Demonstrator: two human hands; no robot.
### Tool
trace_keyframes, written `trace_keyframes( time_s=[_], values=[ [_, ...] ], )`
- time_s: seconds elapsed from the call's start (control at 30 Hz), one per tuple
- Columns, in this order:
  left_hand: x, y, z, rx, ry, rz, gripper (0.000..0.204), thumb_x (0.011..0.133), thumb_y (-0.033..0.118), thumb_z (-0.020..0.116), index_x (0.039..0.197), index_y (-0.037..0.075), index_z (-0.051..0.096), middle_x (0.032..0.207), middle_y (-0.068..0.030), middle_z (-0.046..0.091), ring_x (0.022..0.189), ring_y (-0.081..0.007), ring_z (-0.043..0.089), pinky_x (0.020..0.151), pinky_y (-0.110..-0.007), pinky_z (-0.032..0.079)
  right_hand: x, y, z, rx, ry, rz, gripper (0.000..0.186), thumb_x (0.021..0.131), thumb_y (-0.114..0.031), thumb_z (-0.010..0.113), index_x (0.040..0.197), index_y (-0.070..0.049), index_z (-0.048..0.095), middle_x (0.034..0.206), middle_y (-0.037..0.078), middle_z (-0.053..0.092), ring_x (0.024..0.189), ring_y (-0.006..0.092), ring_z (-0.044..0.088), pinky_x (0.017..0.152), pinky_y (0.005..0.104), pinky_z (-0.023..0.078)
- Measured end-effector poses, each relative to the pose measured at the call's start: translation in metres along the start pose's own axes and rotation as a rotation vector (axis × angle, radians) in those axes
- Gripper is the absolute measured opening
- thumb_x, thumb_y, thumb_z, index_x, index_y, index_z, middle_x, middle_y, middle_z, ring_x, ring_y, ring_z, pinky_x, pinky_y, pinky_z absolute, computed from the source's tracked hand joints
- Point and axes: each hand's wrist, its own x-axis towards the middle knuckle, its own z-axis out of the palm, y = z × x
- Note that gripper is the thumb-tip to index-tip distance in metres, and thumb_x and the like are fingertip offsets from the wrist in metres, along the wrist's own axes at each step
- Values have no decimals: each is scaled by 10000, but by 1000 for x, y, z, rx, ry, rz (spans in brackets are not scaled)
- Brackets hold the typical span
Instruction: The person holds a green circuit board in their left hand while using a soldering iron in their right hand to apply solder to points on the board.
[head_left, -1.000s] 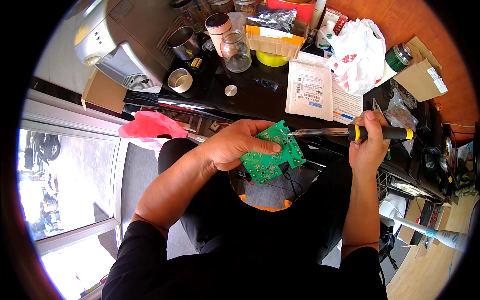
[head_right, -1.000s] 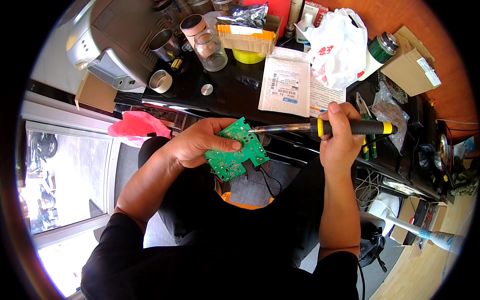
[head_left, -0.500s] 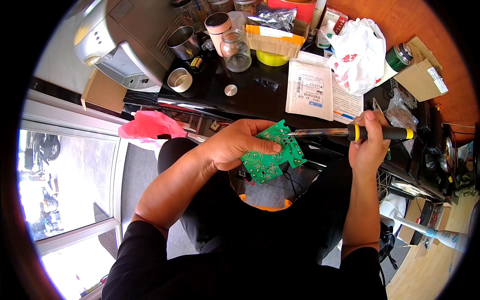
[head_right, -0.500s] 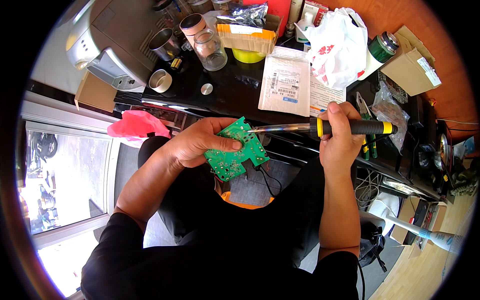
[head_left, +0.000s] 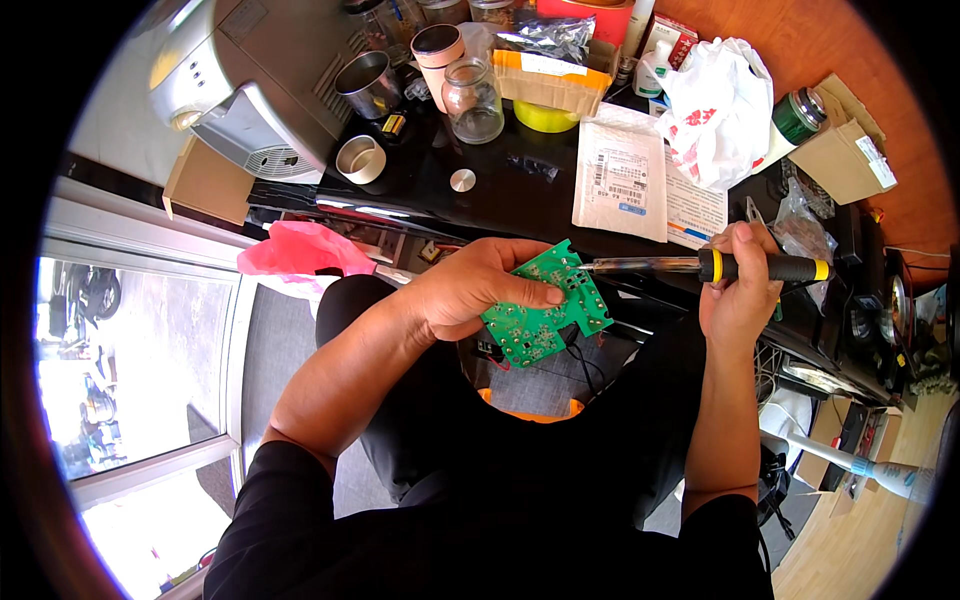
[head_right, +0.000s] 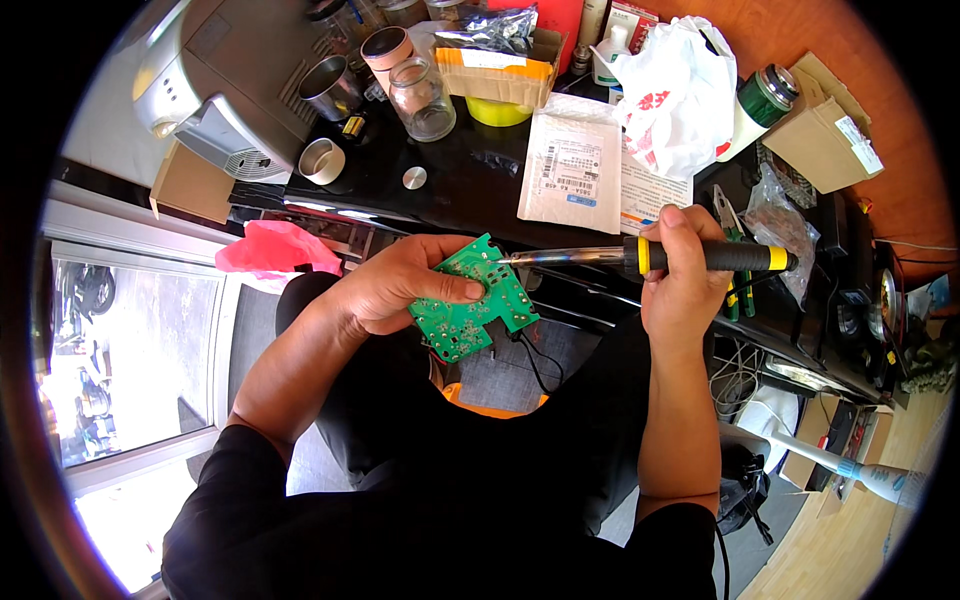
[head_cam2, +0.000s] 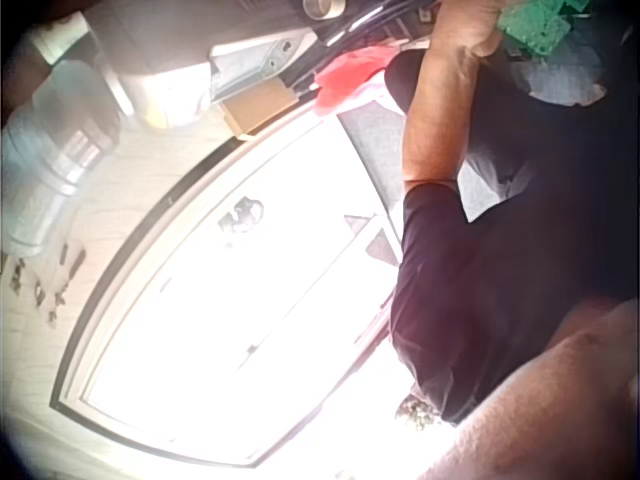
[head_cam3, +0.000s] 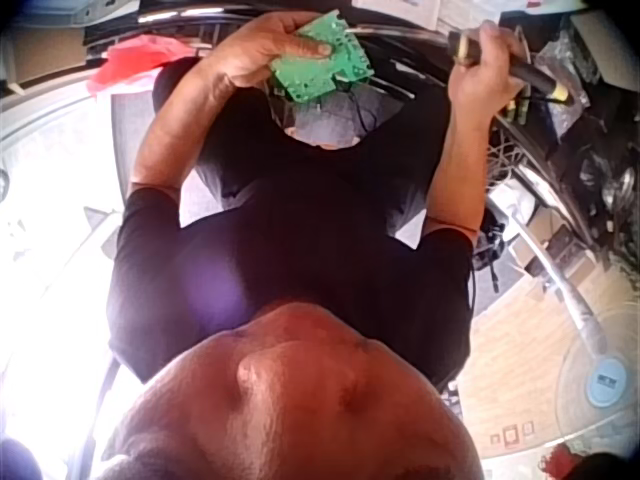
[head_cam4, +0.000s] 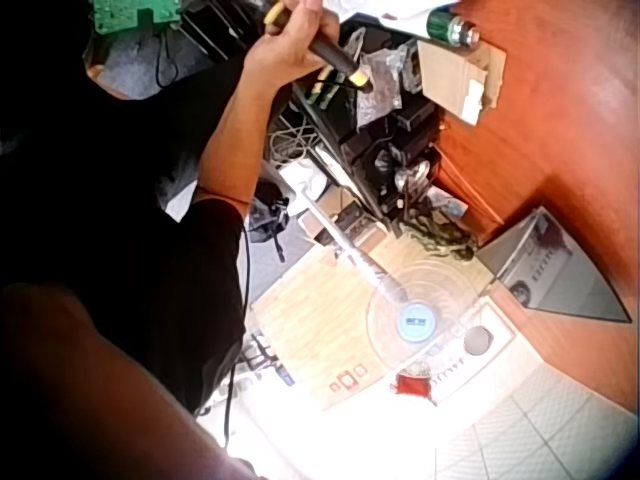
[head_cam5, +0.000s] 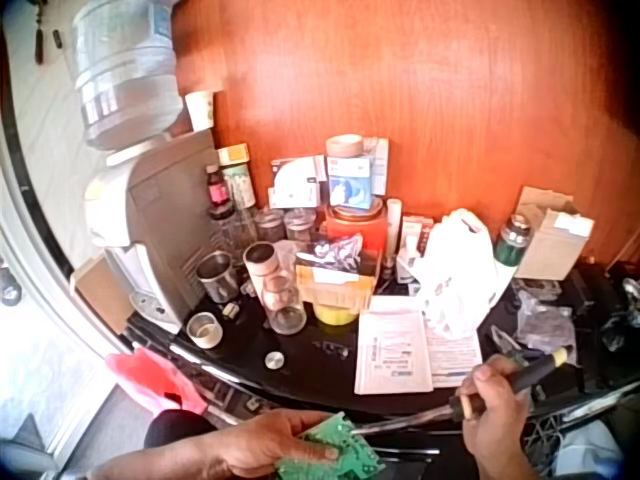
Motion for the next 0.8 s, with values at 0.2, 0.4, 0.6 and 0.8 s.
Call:
trace_keyframes(
  time_s=[0.2,0.4,0.6,0.8],
  values=[
    [0,0,0,-2,-5,-1,470,807,22,736,1240,-35,561,1106,-106,681,978,-164,659,910,-300,506,0,2,0,-10,9,0,225,855,-154,654,675,-53,563,633,26,566,457,39,378,429,194,263],
    [0,0,1,-6,-11,-9,479,815,26,731,1255,-34,552,1111,-104,677,978,-160,655,905,-299,509,-2,-3,6,-16,5,28,231,859,-148,648,668,-58,557,621,21,558,449,37,379,422,196,260],
    [1,-1,-1,-1,-8,-10,506,815,24,731,1278,-35,535,1113,-103,675,980,-160,654,907,-297,509,0,-2,3,-7,-14,17,231,865,-141,643,669,-56,556,621,20,552,451,41,385,422,197,266],
    [0,0,1,3,-7,2,518,812,21,733,1284,-39,528,1122,-106,672,983,-162,653,913,-298,506,-1,-4,5,-8,-22,19,228,867,-137,637,672,-54,556,628,25,555,453,45,386,430,198,273]
  ],
)
